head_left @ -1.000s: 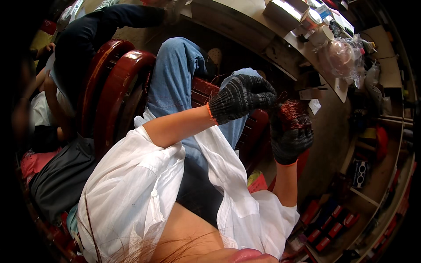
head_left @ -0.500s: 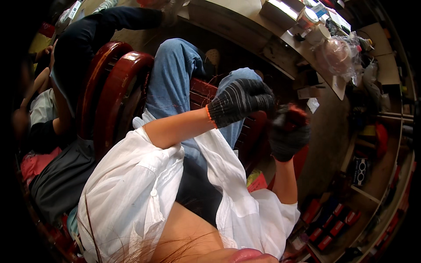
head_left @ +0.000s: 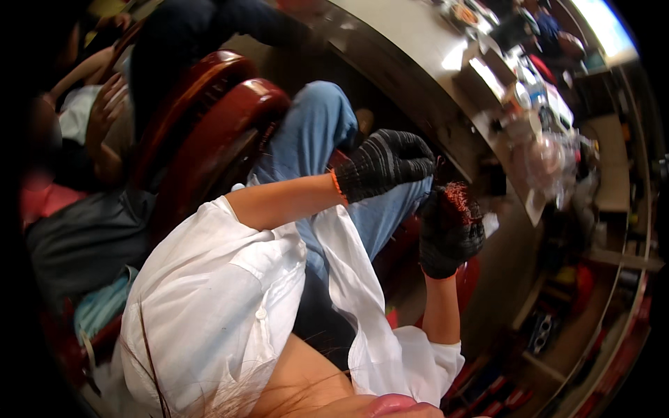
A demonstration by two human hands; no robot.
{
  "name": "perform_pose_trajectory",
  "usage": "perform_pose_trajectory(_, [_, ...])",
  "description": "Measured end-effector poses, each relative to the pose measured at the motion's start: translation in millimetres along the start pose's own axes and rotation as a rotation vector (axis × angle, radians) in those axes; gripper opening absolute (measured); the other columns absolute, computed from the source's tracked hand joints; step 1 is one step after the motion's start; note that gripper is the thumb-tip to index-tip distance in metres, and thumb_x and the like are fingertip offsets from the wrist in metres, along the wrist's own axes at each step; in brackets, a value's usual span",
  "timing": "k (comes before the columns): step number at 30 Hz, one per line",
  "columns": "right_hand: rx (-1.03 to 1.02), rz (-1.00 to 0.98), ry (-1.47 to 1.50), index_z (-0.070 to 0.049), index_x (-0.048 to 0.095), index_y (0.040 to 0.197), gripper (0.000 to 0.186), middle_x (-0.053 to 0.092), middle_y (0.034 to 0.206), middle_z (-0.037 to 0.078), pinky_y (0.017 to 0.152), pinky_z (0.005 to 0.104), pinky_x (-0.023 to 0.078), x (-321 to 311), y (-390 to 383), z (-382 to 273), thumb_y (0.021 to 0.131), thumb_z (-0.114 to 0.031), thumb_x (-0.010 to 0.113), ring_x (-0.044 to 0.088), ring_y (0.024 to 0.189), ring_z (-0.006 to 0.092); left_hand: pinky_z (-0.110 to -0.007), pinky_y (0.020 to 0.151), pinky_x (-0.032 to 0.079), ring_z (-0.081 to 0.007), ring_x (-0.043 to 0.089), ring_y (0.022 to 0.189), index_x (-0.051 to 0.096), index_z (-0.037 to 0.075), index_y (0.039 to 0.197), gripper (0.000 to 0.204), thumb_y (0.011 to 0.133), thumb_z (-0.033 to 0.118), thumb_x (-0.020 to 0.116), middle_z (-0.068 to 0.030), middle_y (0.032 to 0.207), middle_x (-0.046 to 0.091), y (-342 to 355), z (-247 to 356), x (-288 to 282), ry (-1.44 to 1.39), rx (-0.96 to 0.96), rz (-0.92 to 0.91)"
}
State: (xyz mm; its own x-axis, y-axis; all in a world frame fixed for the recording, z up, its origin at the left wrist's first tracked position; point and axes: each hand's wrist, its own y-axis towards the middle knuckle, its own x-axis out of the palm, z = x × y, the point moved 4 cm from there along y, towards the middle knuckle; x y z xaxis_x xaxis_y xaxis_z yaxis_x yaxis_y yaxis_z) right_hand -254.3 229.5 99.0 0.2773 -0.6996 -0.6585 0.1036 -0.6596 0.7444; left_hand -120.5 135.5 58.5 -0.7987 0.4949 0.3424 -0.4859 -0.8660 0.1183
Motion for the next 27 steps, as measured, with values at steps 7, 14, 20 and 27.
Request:
perform_pose_trajectory(7, [-0.402,0.152,-0.027,-0.007,0.058,0.083,0.031,0.059,0.075,0.009,0.052,0.0377,0.045,58.5,59.1,-59.6,0.073,-0.033,0.071,0.057,0.058,0.0272,-0.028,0.070,0.048,-0.0132,0.059,0.076,0.063,0.002,0.088,0.011,0.080,0.009,0.063,-0.0059,0.079,0.063,-32.8,74.1,-65.3,0.103,0.023,0.206])
perform_pose_trajectory(14, [-0.589,0.152,0.199,-0.008,0.062,0.082,0.014,0.064,0.084,0.008,0.067,0.0324,0.051,100.3,108.5,-163.9,0.071,-0.011,0.071,0.063,0.075,0.0245,-0.028,0.066,0.047,-0.0134,0.059,0.070,0.064,0.002,0.082,0.017,0.077,0.018,0.065,-0.0094,0.074,0.063,-82.7,114.4,-164.3,0.487,0.340,0.456])
perform_pose_trajectory(20, [-0.635,-0.178,0.450,-0.007,0.062,0.083,0.014,0.063,0.087,0.010,0.073,0.0355,0.050,141.3,131.1,-214.0,0.073,-0.016,0.065,0.062,0.081,0.0267,-0.031,0.060,0.047,-0.0178,0.058,0.062,0.063,0.002,0.080,0.020,0.077,0.021,0.065,-0.0095,0.070,0.062,-98.7,101.0,-218.4,0.359,0.245,0.498])
perform_pose_trajectory(27, [-0.860,-0.257,0.383,-0.009,0.061,0.088,0.018,0.063,0.088,0.009,0.074,0.0348,0.050,189.6,132.4,-234.5,0.072,-0.015,0.065,0.062,0.081,0.0264,-0.031,0.065,0.046,-0.0191,0.058,0.069,0.063,0.003,0.083,0.020,0.077,0.022,0.063,-0.0107,0.074,0.061,-114.9,81.5,-255.0,0.444,0.190,0.590])
